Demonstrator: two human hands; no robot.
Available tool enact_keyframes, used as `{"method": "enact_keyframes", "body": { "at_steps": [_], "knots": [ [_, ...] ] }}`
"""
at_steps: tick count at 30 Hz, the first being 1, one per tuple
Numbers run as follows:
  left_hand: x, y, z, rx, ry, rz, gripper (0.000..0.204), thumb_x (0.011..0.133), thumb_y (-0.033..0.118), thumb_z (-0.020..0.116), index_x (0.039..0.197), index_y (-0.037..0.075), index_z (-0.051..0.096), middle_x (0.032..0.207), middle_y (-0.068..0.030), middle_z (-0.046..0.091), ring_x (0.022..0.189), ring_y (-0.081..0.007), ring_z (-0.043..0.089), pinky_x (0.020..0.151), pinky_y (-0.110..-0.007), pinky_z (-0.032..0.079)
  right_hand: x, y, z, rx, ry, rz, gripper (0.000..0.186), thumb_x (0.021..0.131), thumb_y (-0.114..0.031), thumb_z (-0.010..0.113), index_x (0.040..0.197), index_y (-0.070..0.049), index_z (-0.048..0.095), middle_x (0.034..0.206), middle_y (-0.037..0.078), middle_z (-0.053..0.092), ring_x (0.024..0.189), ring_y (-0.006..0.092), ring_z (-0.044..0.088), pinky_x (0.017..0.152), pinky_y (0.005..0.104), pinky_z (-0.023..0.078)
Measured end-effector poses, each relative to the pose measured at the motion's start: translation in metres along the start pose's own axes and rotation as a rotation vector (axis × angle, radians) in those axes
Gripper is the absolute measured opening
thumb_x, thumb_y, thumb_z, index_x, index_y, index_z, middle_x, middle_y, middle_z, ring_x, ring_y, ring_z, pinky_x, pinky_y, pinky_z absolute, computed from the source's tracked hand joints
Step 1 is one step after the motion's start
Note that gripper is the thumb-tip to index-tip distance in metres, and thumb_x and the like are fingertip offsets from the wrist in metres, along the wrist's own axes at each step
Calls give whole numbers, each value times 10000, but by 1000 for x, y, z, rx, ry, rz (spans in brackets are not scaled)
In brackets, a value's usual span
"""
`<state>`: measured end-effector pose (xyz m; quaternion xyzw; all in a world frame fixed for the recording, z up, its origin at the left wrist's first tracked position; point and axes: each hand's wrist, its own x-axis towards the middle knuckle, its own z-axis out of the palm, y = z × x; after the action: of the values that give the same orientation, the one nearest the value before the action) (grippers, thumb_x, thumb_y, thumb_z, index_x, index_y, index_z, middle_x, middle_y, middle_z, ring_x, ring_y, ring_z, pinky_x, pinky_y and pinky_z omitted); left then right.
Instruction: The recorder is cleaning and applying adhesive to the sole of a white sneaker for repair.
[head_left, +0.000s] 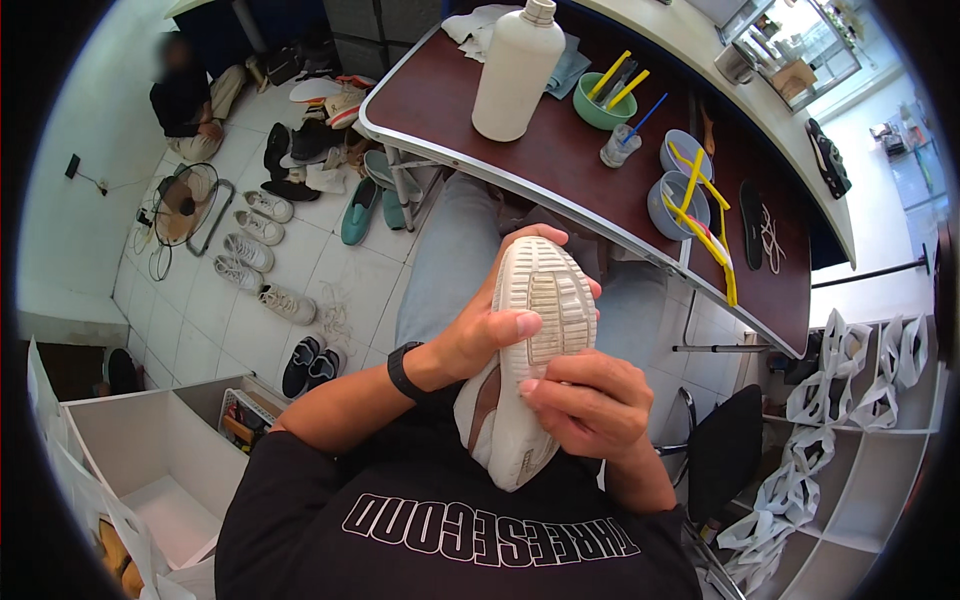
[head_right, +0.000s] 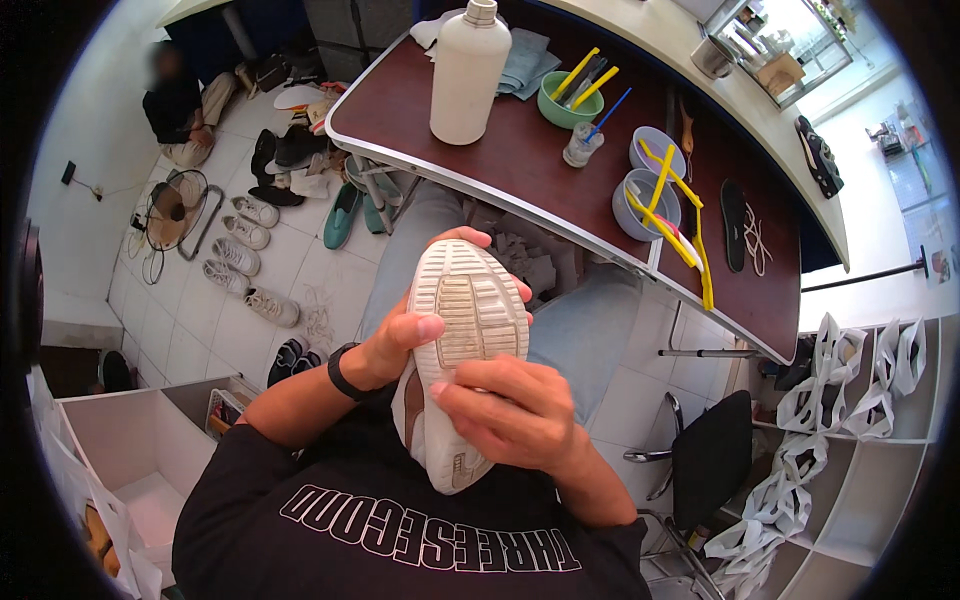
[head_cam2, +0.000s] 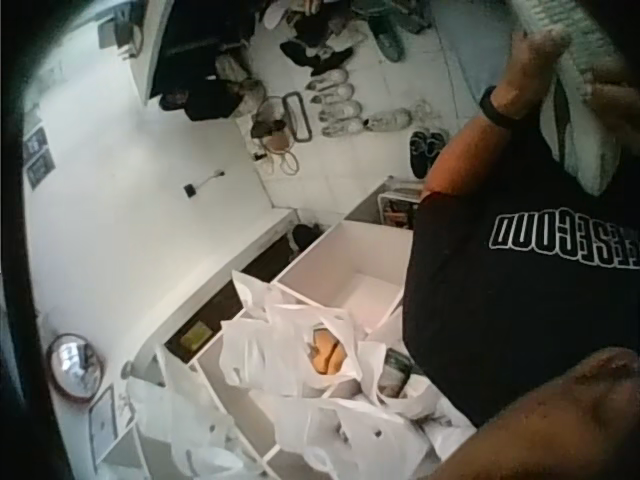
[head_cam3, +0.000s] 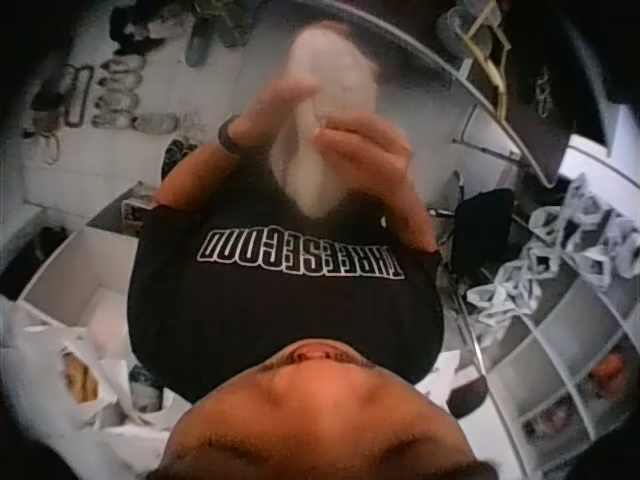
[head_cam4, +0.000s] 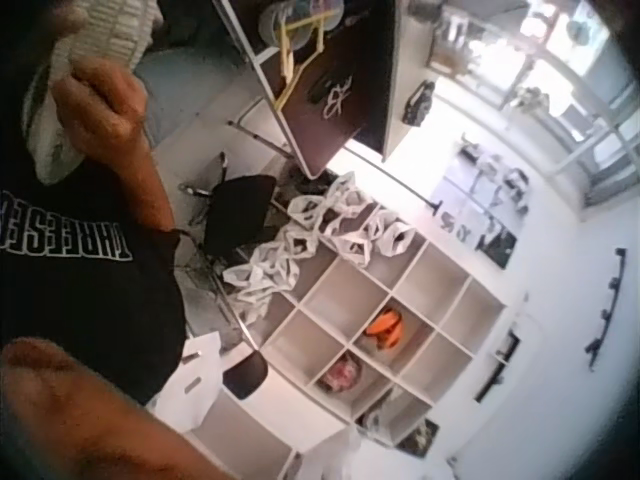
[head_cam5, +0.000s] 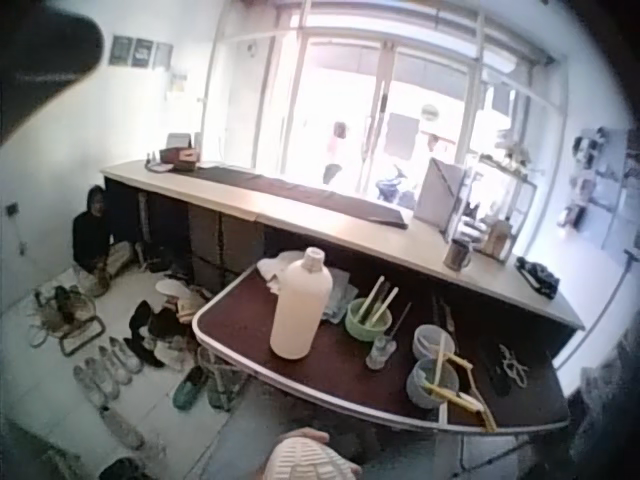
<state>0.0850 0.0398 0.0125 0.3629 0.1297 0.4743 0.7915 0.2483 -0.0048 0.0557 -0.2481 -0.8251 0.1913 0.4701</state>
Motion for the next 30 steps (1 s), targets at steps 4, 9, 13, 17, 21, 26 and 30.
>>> {"method": "enact_keyframes", "body": {
  "at_steps": [4,9,13,17,21,26,30],
  "knots": [
    [-1,3,1,10,74,-37,999,713,442,733,1497,145,190,1289,-254,554,1186,-399,605,1024,-535,505,0,3,-1,7,-24,-12,332,604,59,769,916,-52,741,872,47,654,626,179,629,529,303,508],
    [0,0,1,26,74,-53,997,712,439,727,1495,139,189,1287,-251,555,1183,-398,607,1028,-533,504,-4,3,-2,-7,6,1,338,597,60,772,915,-53,740,873,45,649,617,175,623,520,297,503],
    [-2,0,0,35,23,13,891,804,388,695,1483,118,187,1268,-220,545,1157,-309,611,987,-462,522,-3,4,-3,-22,-22,-41,377,580,60,779,938,-52,742,864,43,636,611,176,617,515,295,503],
    [0,-2,0,70,58,5,882,808,368,700,1478,105,190,1257,-214,543,1146,-298,609,978,-449,519,-12,6,-6,-33,-6,-40,401,572,61,780,955,-48,738,872,44,627,607,177,610,510,297,498],
    [0,-1,1,82,96,11,854,826,346,692,1474,99,193,1241,-203,542,1135,-281,603,969,-441,518,-11,5,-3,-123,19,-65,407,569,59,779,962,-39,735,892,42,622,610,172,609,515,295,498],
    [-3,-6,-2,120,141,29,785,863,281,679,1464,102,207,1225,-188,542,1108,-243,591,938,-423,529,-18,-3,-9,-242,-37,-72,321,606,43,788,909,-57,753,837,40,630,587,167,598,499,277,481],
    [-1,-9,-3,114,166,38,764,869,255,678,1459,106,216,1217,-180,542,1086,-228,592,922,-408,535,-15,-1,-4,-350,5,-91,349,612,31,779,951,-43,739,880,39,627,620,168,612,531,280,504]
  ]
}}
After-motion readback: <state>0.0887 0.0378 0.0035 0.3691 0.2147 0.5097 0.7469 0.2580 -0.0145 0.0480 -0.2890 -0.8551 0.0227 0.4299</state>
